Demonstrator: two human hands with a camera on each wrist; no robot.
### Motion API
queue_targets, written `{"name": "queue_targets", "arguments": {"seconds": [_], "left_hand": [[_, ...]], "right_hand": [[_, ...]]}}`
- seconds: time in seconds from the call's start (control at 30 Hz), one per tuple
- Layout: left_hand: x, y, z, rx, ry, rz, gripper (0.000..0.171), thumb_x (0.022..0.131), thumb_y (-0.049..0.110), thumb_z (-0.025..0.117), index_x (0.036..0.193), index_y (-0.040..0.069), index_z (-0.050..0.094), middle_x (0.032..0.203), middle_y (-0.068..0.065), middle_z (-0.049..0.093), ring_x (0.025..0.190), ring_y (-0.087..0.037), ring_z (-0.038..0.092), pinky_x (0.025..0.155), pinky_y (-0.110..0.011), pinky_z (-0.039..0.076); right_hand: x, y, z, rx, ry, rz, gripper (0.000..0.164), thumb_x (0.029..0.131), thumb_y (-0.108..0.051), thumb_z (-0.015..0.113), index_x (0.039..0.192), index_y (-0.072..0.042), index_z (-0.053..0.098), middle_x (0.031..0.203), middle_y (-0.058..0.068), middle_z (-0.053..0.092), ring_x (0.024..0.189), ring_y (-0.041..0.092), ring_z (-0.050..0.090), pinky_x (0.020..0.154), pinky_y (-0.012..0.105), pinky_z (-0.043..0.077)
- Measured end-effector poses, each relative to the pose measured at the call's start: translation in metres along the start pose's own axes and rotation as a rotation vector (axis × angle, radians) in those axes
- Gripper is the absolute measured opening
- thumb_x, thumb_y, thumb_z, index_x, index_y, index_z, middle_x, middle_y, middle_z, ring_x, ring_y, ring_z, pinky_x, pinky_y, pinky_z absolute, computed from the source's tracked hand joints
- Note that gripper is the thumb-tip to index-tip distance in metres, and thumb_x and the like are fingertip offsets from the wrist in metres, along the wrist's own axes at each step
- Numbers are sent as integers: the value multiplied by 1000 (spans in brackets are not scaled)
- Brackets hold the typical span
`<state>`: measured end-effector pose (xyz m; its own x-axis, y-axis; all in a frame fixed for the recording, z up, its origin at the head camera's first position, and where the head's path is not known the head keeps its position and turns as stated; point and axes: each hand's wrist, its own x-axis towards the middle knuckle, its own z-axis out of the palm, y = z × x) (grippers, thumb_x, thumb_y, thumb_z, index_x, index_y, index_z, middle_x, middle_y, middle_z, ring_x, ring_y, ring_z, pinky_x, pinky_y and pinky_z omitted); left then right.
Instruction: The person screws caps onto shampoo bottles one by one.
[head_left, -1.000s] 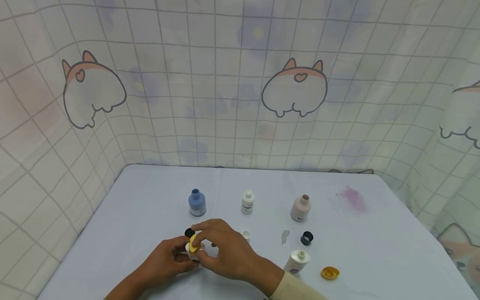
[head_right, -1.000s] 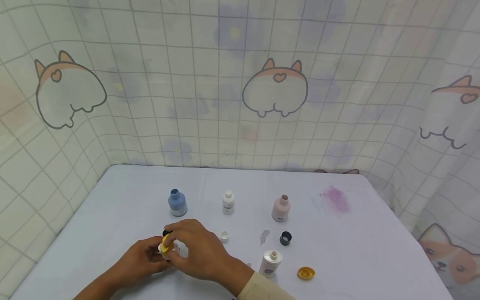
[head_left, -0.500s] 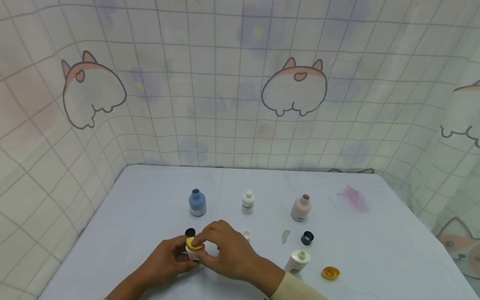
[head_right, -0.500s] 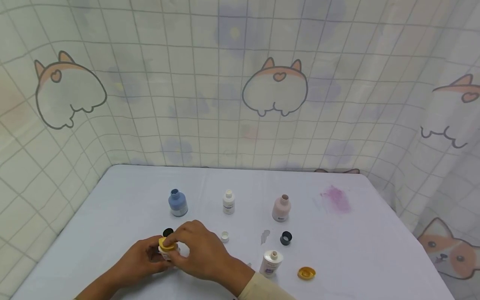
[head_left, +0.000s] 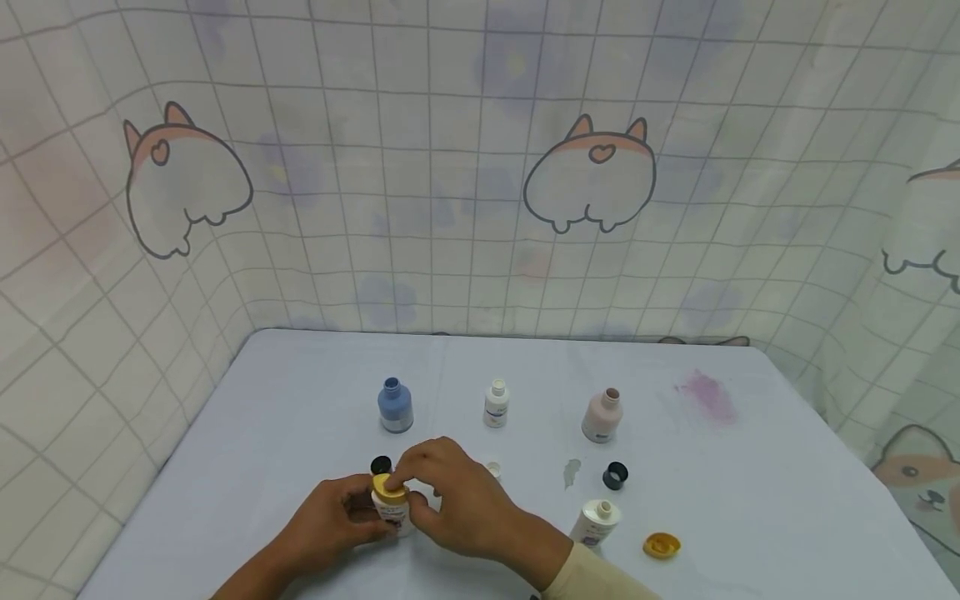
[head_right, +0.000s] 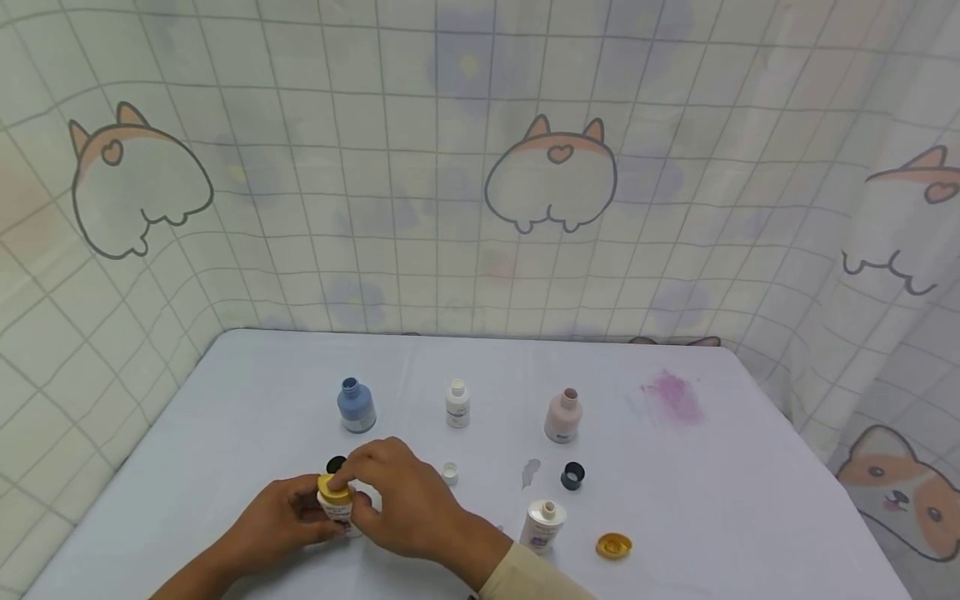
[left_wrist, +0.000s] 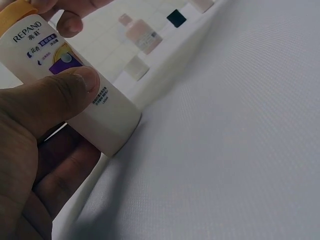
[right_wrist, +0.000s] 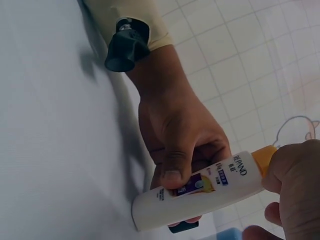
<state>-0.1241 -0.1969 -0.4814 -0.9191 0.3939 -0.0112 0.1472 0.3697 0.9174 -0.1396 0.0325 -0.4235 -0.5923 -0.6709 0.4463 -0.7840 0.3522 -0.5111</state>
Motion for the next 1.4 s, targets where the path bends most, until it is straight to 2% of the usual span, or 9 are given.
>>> {"name": "queue_targets", "arguments": {"seconds": [0.1, 0.17, 0.27, 0.6, 0.77, 0.93, 1.13, 1.3, 1.4], "left_hand": [[0, -1, 0, -16, -4, 10, 50, 72, 28, 81, 116, 13, 61, 111, -3, 65, 93, -13, 66, 78, -25, 54], [1, -2, 0, -32, -10, 16, 50, 72, 27, 81, 115, 12, 61, 110, -3, 66, 92, -14, 66, 78, -25, 54], [1, -4, -1, -56, -23, 16, 48, 73, 26, 80, 115, 11, 61, 109, -3, 66, 92, -16, 66, 77, -26, 55], [0, -5, -1, -48, -24, 26, 53, 74, 26, 80, 119, 9, 59, 110, -4, 66, 91, -16, 66, 77, -26, 55], [1, -3, -1, -42, -25, 11, 56, 73, 29, 81, 121, 10, 59, 111, -3, 66, 91, -14, 66, 77, -25, 55], [1, -3, -1, -52, -33, 21, 53, 73, 27, 81, 119, 11, 60, 110, -3, 66, 91, -15, 66, 76, -25, 55], [2, -1, 0, -59, -45, 37, 47, 74, 26, 80, 114, 11, 61, 107, -2, 66, 90, -16, 67, 76, -26, 55], [2, -1, 0, -52, -35, 13, 46, 73, 26, 81, 112, 11, 61, 106, -1, 66, 89, -15, 67, 76, -25, 55], [2, -2, 1, -50, -27, -2, 46, 73, 25, 81, 112, 11, 61, 106, -1, 66, 88, -15, 67, 75, -24, 55]], "right_hand": [[3, 1, -1, 56, -22, -13, 26, 86, -6, 61, 105, -24, 60, 127, -13, 51, 120, 4, 41, 87, 16, 46], [4, 2, -1, 102, -44, -14, 25, 88, -5, 59, 106, -23, 57, 131, -12, 50, 122, 3, 41, 83, 15, 47], [5, 3, -1, 174, -74, -6, 26, 88, -3, 57, 105, -22, 55, 129, -12, 52, 120, 3, 44, 80, 15, 48], [10, 10, 5, 331, -141, 13, 32, 83, 5, 55, 99, -23, 50, 127, -16, 54, 118, 2, 47, 89, 25, 48], [11, 14, 3, 413, -191, 70, 31, 85, 3, 55, 99, -24, 52, 125, -17, 55, 117, 3, 46, 93, 29, 45], [12, 15, 1, 440, -226, 115, 29, 85, -1, 58, 99, -26, 56, 124, -17, 53, 117, 3, 45, 92, 29, 44], [12, 16, 1, 428, -183, 47, 27, 83, -3, 63, 99, -25, 58, 120, -14, 55, 115, 6, 44, 87, 30, 45], [11, 17, 1, 386, -168, 55, 38, 84, -10, 66, 118, -25, 58, 121, -16, 53, 109, 14, 48, 86, 27, 47], [10, 17, 1, 355, -160, 74, 46, 84, -15, 68, 127, -24, 56, 125, -17, 53, 108, 14, 48, 85, 27, 48]]}}
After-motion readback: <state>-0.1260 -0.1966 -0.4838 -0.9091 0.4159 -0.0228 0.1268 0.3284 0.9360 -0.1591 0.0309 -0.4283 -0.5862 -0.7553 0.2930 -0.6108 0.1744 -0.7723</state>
